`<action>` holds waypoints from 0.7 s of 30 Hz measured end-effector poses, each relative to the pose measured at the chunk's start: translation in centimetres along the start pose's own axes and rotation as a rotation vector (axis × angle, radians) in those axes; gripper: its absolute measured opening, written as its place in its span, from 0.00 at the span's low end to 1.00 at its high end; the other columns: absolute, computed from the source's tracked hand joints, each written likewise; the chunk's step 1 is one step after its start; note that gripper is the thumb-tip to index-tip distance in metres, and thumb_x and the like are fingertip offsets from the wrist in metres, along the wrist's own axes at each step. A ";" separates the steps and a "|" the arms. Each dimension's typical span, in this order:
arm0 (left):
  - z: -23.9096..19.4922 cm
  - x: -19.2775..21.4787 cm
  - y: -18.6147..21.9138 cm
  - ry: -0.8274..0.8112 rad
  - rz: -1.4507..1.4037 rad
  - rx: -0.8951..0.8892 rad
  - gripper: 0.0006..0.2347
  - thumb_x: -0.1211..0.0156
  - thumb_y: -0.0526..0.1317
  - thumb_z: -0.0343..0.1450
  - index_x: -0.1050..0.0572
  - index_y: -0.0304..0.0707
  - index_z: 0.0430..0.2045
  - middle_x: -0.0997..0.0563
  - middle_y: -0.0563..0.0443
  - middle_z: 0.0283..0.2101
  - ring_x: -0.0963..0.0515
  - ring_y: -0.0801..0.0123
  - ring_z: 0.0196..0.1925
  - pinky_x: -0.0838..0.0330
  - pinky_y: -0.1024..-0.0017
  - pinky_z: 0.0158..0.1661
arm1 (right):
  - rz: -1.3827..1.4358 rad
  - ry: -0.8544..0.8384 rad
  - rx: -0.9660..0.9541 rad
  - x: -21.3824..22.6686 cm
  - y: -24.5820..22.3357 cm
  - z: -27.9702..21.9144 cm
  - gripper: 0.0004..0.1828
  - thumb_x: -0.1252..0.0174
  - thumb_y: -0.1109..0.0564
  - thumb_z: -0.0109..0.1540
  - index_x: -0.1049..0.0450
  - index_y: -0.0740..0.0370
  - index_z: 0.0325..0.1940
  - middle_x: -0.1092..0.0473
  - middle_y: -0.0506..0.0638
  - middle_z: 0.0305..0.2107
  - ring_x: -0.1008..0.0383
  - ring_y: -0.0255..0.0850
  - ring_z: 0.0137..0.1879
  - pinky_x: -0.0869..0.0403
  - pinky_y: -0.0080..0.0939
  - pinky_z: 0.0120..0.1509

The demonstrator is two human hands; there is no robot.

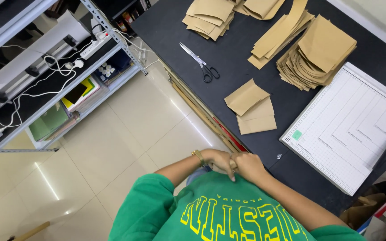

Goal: Folding and trimming brown paper bags using a guillotine paper cutter to achieve the final exterior shape.

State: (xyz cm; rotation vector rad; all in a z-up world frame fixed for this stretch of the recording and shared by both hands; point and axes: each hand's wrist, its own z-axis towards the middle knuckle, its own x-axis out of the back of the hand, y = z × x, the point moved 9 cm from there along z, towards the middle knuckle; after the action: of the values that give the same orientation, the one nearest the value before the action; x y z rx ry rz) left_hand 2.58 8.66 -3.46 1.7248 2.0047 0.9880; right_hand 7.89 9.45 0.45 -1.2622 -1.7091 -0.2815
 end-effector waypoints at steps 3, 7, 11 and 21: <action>-0.7 -0.8 -1.5 -0.096 -0.290 0.108 0.37 0.23 0.59 0.57 0.27 0.21 0.48 0.23 0.27 0.46 0.20 0.44 0.48 0.22 0.50 0.43 | -0.369 0.454 0.145 0.6 -0.4 -0.2 0.05 0.40 0.61 0.52 0.24 0.55 0.31 0.26 0.48 0.19 0.21 0.43 0.30 0.23 0.42 0.30; 0.5 1.1 0.5 0.368 0.427 -0.004 0.14 0.34 0.48 0.61 0.18 0.36 0.30 0.16 0.41 0.31 0.14 0.48 0.36 0.20 0.53 0.33 | 0.080 0.025 -0.020 -1.8 2.5 1.7 0.11 0.34 0.56 0.53 0.25 0.66 0.23 0.26 0.59 0.19 0.20 0.53 0.29 0.22 0.49 0.29; -0.5 0.5 3.1 0.771 0.833 -0.242 0.04 0.41 0.38 0.63 0.19 0.42 0.20 0.16 0.47 0.25 0.13 0.53 0.31 0.20 0.55 0.29 | 0.801 -0.405 -0.211 -3.6 3.1 -0.6 0.15 0.35 0.62 0.53 0.33 0.63 0.15 0.32 0.55 0.11 0.32 0.40 0.12 0.33 0.33 0.14; -0.7 1.5 2.7 0.417 0.442 0.123 0.12 0.39 0.41 0.64 0.17 0.30 0.31 0.15 0.36 0.30 0.13 0.44 0.37 0.20 0.50 0.33 | 0.402 -0.285 -0.019 -1.7 1.1 1.3 0.17 0.34 0.54 0.53 0.33 0.59 0.14 0.36 0.47 0.09 0.36 0.34 0.15 0.35 0.35 0.18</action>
State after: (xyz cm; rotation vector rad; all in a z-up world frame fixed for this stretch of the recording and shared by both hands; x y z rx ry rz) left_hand 3.76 9.98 -0.81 2.2427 1.9871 1.4988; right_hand 8.09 9.70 -1.90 -1.6864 -1.6377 0.1260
